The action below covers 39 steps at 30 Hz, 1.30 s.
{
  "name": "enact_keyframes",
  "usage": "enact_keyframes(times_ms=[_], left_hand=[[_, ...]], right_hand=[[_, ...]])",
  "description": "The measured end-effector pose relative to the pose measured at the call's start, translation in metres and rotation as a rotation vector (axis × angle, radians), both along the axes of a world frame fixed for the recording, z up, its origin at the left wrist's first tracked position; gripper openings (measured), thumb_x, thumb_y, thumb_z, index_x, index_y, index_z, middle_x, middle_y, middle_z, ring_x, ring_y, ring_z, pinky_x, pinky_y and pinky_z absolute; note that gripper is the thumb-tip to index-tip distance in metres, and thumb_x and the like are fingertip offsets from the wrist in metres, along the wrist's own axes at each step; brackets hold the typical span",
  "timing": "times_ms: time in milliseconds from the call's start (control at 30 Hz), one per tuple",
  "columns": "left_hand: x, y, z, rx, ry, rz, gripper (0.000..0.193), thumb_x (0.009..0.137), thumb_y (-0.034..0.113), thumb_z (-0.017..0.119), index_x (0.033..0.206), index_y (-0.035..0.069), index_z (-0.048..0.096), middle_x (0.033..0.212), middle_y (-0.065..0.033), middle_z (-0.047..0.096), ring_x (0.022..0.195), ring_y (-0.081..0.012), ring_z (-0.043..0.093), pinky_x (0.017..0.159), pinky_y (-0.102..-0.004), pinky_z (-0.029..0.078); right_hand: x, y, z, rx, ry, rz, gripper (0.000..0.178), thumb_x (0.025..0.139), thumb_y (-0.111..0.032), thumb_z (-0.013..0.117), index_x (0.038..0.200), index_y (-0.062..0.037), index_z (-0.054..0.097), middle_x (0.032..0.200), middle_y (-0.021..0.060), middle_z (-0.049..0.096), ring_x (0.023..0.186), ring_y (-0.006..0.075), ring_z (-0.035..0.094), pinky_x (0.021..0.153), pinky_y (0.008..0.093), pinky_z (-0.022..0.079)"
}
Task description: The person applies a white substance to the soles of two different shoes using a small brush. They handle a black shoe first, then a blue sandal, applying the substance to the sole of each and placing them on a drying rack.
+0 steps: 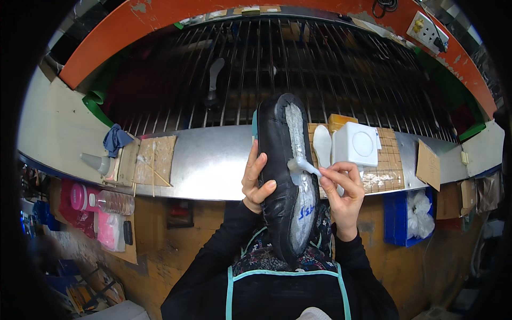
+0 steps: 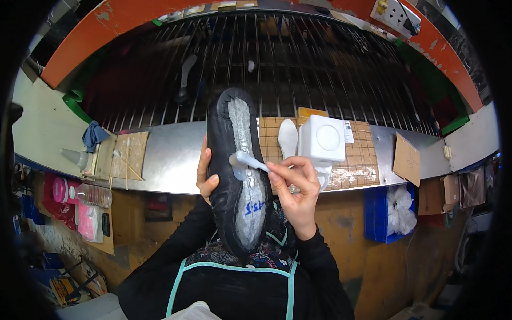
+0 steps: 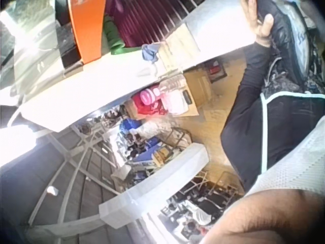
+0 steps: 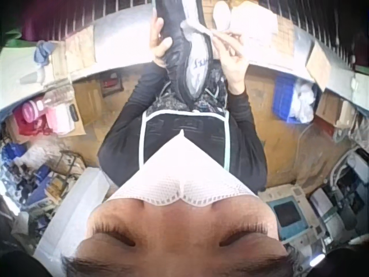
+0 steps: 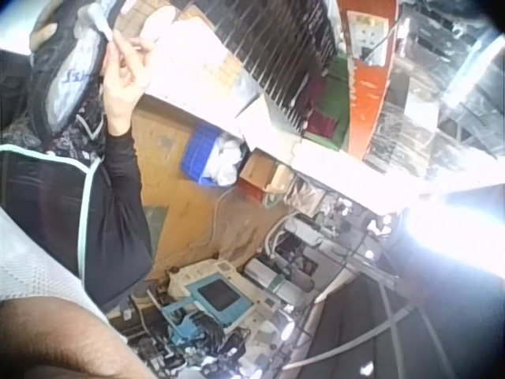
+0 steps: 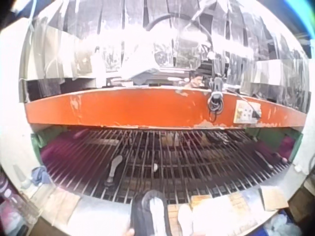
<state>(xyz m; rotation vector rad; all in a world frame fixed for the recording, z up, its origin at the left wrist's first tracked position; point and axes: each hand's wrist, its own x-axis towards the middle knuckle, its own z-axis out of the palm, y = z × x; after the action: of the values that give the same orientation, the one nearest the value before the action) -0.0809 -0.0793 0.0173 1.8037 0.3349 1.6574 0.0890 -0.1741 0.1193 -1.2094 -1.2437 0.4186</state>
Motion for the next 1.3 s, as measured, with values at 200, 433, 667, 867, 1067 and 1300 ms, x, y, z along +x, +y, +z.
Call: enact_keyframes(times_ms=[200, 433, 667, 867, 1067, 1300], left_hand=[[-0.004, 0.002, 0.003, -0.13, -0.16, -0.221, 0.065, 0.079, 0.015, 0.048, 0.143, 0.017, 0.042, 0.158, -0.0177, 0.013, 0.14, -0.0375, 0.029, 0.111, -0.0519, 0.035], [0.003, 0.001, 0.026, -0.117, -0.266, -0.373, 0.066, 0.078, 0.016, 0.048, 0.144, 0.017, 0.04, 0.158, -0.0175, 0.014, 0.141, -0.0372, 0.028, 0.11, -0.0526, 0.036], [0.012, 0.003, 0.034, -0.004, -0.294, -0.242, 0.05, 0.089, 0.008, 0.051, 0.138, 0.013, 0.044, 0.152, -0.0244, 0.024, 0.134, -0.0436, 0.038, 0.104, -0.0486, 0.045], [0.006, 0.009, 0.019, -0.051, -0.14, -0.111, 0.066, 0.078, 0.017, 0.047, 0.143, 0.012, 0.041, 0.156, -0.0211, 0.017, 0.139, -0.0394, 0.032, 0.111, -0.0532, 0.035], [0.006, 0.021, 0.013, 0.014, -0.071, -0.009, 0.062, 0.082, 0.014, 0.041, 0.143, 0.007, 0.038, 0.156, -0.0219, 0.018, 0.137, -0.0394, 0.035, 0.111, -0.0524, 0.035], [0.002, 0.026, 0.018, 0.094, 0.003, 0.081, 0.06, 0.085, 0.012, 0.037, 0.145, 0.004, 0.033, 0.155, -0.024, 0.017, 0.135, -0.0404, 0.036, 0.11, -0.0505, 0.039]], right_hand=[[0.005, 0.03, 0.019, 0.091, -0.172, -0.054, 0.021, 0.08, -0.004, 0.074, 0.099, -0.0107, 0.076, 0.093, 0.003, 0.058, 0.064, 0.0083, 0.052, 0.064, 0.0221, 0.04], [0.014, 0.053, 0.045, 0.155, -0.418, -0.171, 0.021, 0.078, -0.012, 0.076, 0.099, -0.017, 0.077, 0.095, -0.0005, 0.06, 0.07, 0.0079, 0.055, 0.073, 0.0277, 0.027], [0.025, 0.06, 0.05, 0.28, -0.52, -0.153, 0.02, 0.077, -0.013, 0.077, 0.097, -0.0171, 0.077, 0.088, -0.0023, 0.06, 0.071, 0.0087, 0.055, 0.076, 0.0281, 0.029], [0.04, 0.052, 0.048, 0.108, -0.429, 0.057, 0.017, 0.077, -0.013, 0.076, 0.093, -0.0148, 0.077, 0.084, -0.002, 0.061, 0.065, 0.0086, 0.052, 0.072, 0.0281, 0.03], [0.043, 0.047, 0.043, 0.085, -0.365, 0.154, 0.017, 0.077, -0.012, 0.077, 0.093, -0.0129, 0.077, 0.083, -0.0005, 0.062, 0.065, 0.01, 0.054, 0.067, 0.0273, 0.032], [0.045, 0.034, 0.041, 0.013, -0.422, 0.205, 0.017, 0.076, -0.01, 0.077, 0.094, -0.0115, 0.077, 0.083, 0.0009, 0.062, 0.068, 0.0109, 0.057, 0.063, 0.0261, 0.038]])
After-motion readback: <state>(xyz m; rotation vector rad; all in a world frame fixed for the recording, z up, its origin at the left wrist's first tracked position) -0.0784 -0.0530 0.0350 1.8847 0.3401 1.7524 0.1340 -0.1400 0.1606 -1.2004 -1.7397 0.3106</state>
